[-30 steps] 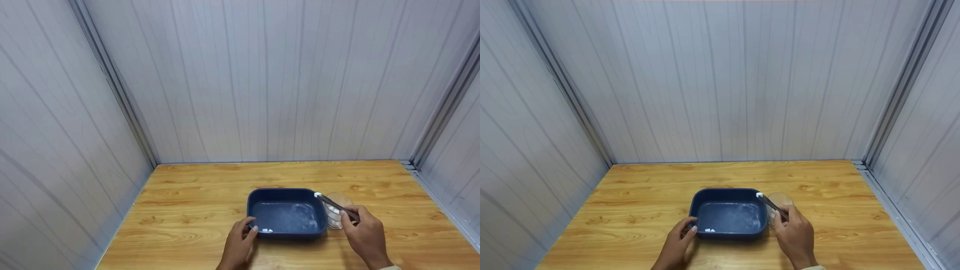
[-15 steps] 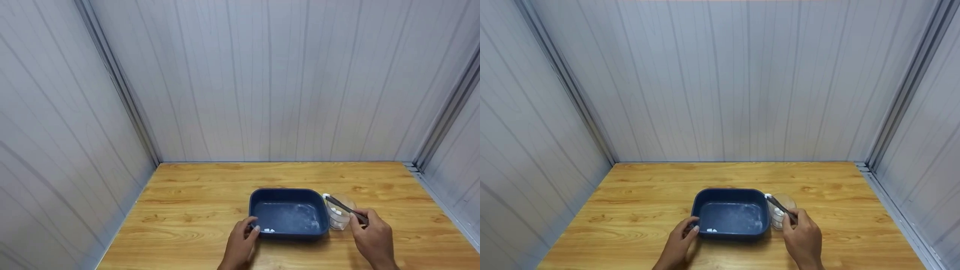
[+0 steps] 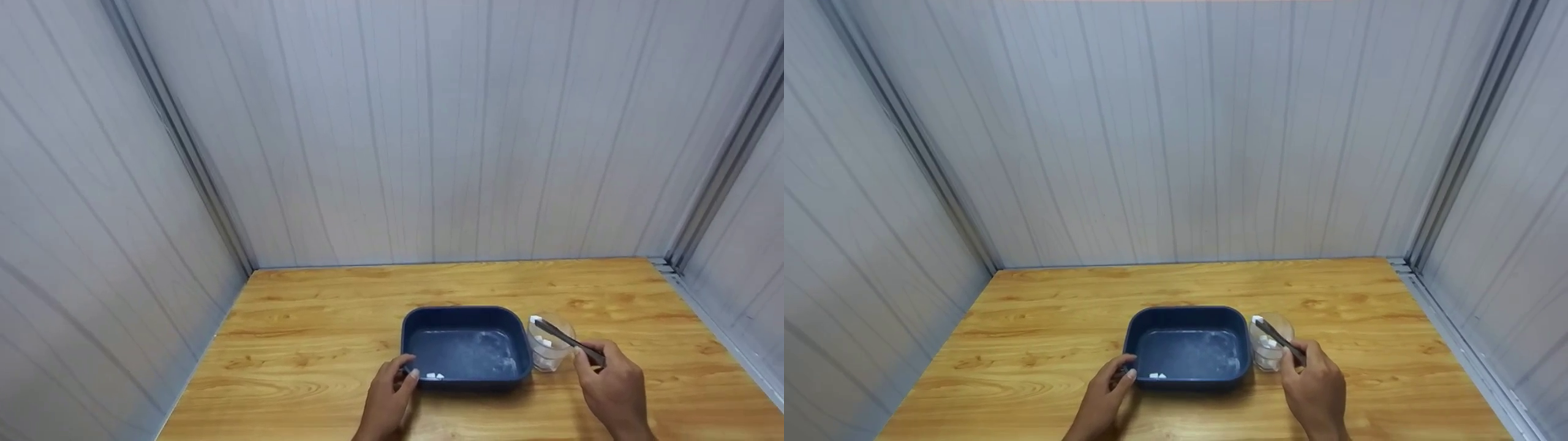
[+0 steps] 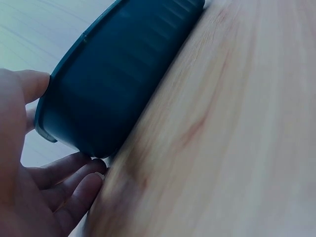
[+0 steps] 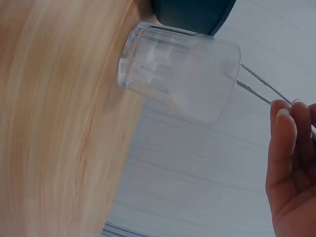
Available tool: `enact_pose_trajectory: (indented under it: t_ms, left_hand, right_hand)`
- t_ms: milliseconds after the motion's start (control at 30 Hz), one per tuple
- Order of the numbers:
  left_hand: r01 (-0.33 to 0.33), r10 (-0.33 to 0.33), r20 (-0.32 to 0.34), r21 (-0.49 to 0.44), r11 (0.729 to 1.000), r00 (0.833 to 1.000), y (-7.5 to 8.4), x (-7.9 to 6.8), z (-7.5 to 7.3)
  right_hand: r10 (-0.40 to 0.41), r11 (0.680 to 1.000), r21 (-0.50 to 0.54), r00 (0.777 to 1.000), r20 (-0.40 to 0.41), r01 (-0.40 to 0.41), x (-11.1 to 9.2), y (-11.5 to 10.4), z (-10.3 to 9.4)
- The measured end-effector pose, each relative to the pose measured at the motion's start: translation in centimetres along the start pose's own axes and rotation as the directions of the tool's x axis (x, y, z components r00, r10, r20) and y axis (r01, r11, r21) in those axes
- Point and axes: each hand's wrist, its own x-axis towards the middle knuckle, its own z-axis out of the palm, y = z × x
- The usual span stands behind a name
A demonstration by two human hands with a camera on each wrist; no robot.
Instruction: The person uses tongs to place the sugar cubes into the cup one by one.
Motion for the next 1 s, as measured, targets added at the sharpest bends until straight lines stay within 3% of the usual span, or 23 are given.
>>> enact_pose_trajectory:
  t_ms: [300, 600, 1000]
  left_hand:
    - [0.002, -0.002, -0.008, 0.008, 1.0, 1.0, -0.01, -0.04, -0.13]
    - [0.025, -0.024, 0.027, -0.006, 1.0, 0.999, -0.3, 0.07, 0.01]
    - [-0.019, 0.019, 0.005, 0.007, 1.0, 1.0, -0.04, 0.08, -0.14]
  right_hand:
    - [0.008, 1.0, -0.03, 1.0, 0.009, -0.008, 0.2, 0.12, -0.14]
    - [0.073, 0.996, -0.047, 0.997, 0.03, -0.072, -0.05, 0.32, -0.39]
    - [0.04, 0.999, -0.038, 0.999, 0.021, -0.039, 0.06, 0.99, -0.38]
